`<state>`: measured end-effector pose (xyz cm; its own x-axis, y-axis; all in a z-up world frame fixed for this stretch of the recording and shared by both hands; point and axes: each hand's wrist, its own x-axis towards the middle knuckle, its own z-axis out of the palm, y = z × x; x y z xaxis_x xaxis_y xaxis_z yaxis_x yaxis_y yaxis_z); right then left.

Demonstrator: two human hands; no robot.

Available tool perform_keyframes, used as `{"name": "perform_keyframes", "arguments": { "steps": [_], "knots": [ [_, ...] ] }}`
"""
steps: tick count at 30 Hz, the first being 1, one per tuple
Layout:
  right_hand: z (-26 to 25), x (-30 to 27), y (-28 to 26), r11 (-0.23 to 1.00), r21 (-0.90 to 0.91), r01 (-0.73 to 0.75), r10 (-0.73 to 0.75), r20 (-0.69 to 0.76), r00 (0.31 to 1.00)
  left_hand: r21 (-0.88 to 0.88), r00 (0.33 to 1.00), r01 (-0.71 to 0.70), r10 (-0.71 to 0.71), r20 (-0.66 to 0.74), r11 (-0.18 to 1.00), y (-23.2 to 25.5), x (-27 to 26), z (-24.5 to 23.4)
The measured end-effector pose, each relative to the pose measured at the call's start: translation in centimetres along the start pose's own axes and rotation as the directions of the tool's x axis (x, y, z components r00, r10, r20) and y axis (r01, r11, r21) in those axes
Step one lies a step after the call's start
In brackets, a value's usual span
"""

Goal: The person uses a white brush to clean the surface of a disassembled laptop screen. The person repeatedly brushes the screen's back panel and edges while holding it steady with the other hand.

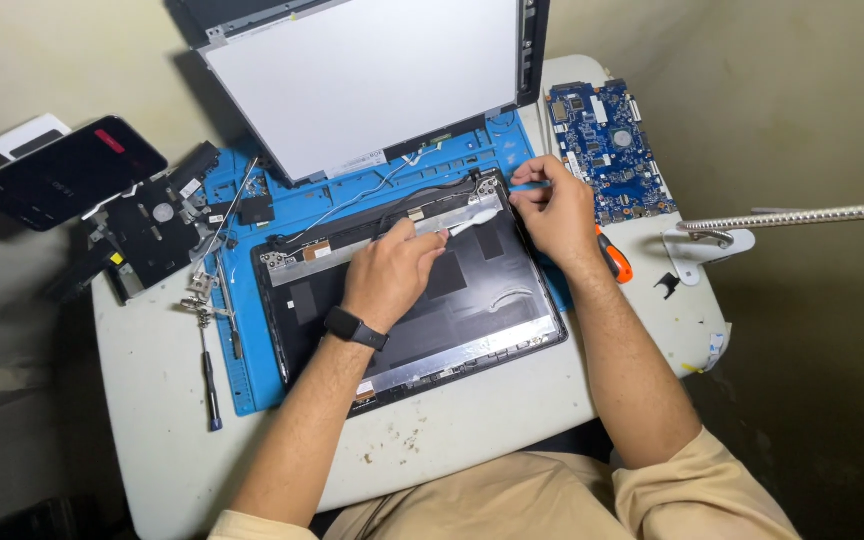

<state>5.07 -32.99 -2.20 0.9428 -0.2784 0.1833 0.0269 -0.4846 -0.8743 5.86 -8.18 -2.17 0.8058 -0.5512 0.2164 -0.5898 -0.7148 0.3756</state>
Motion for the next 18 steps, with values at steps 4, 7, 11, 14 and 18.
{"name": "perform_keyframes", "arguments": {
  "steps": [4, 7, 11, 14, 18],
  "knots": [
    [0.0, 0.4, 0.4, 0.999, 0.023, -0.023, 0.023, -0.004, 1.0, -0.093, 0.993, -0.028, 0.039, 0.111, 0.995, 2.2, -0.9, -2.2],
    [-0.1, 0.3, 0.4, 0.999, 0.03, -0.031, 0.031, 0.007, 1.0, -0.03, 0.989, -0.05, 0.054, 0.141, 0.998, 2.0, -0.5, -2.4],
    [0.0, 0.3, 0.8, 1.0, 0.003, -0.028, 0.028, 0.001, 1.0, 0.102, 0.997, -0.064, 0.059, 0.047, 0.993, 0.2, 1.7, -0.6],
    [-0.2, 0.3, 1.0, 0.999, -0.005, -0.036, 0.036, -0.008, 0.999, 0.118, 0.997, -0.076, 0.075, 0.013, 0.99, 0.6, 1.7, 0.3],
    [-0.2, 0.5, 0.7, 0.999, 0.023, -0.044, 0.044, -0.004, 0.999, -0.022, 0.98, -0.137, 0.139, 0.141, 0.99, 4.0, -1.0, -0.4]
  ]
}}
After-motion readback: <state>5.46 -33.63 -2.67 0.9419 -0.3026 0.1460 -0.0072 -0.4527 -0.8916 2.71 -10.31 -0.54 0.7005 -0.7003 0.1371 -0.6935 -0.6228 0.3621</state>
